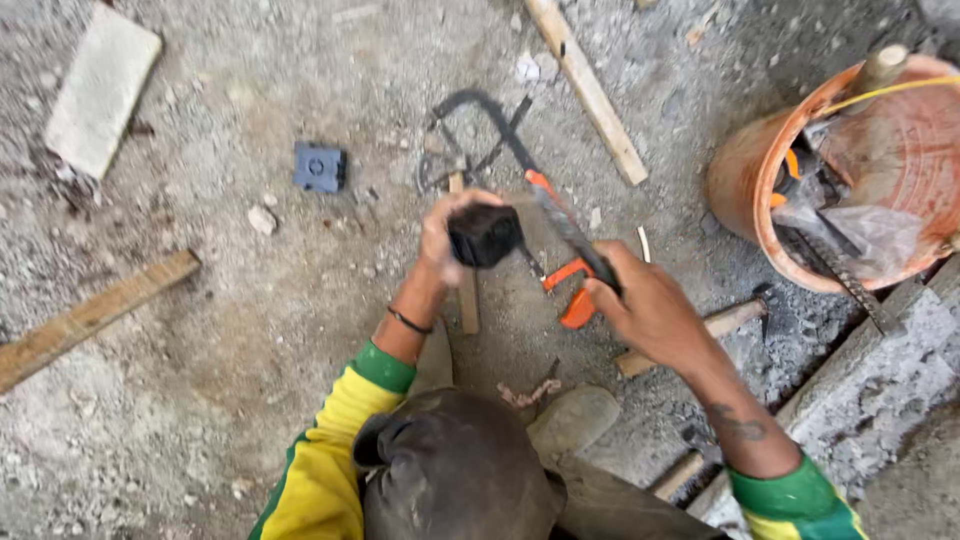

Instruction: The person prepares a plastic electrical box by using a hammer, a knife, and a handsaw to knock out and trim openings for wiring.

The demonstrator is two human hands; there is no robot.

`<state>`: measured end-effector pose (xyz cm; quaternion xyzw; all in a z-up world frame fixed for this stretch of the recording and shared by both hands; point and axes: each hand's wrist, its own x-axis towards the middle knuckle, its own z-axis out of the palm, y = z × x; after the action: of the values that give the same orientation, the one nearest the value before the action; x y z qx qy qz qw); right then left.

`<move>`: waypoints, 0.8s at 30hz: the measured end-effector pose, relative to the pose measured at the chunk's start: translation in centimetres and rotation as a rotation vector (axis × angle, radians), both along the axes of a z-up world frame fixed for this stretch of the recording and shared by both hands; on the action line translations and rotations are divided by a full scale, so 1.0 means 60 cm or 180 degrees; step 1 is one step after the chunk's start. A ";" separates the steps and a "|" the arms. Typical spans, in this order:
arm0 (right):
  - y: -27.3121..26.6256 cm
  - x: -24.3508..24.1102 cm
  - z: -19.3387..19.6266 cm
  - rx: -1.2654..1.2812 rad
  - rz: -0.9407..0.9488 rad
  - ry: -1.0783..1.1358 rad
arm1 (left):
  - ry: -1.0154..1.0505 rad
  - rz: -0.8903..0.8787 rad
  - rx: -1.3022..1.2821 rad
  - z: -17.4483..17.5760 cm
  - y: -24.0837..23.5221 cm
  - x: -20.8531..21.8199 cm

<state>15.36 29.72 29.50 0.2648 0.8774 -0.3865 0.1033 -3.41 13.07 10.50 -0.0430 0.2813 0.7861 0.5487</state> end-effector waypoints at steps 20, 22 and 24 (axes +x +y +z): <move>0.052 0.031 -0.086 0.0407 0.1683 -0.2006 | 0.5456 -0.1740 -0.2685 -0.062 -0.173 -0.029; 0.086 0.058 -0.010 0.0822 0.1510 -0.1267 | 0.5305 -0.1940 -0.2860 -0.028 -0.147 -0.059; 0.113 0.099 0.087 0.1174 0.0833 -0.1465 | 0.5018 -0.1833 -0.2969 0.025 -0.120 -0.095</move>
<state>21.32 36.52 34.74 0.2444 0.9129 -0.1343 0.2981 -9.09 5.89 12.00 0.3548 0.8538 0.2329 0.3015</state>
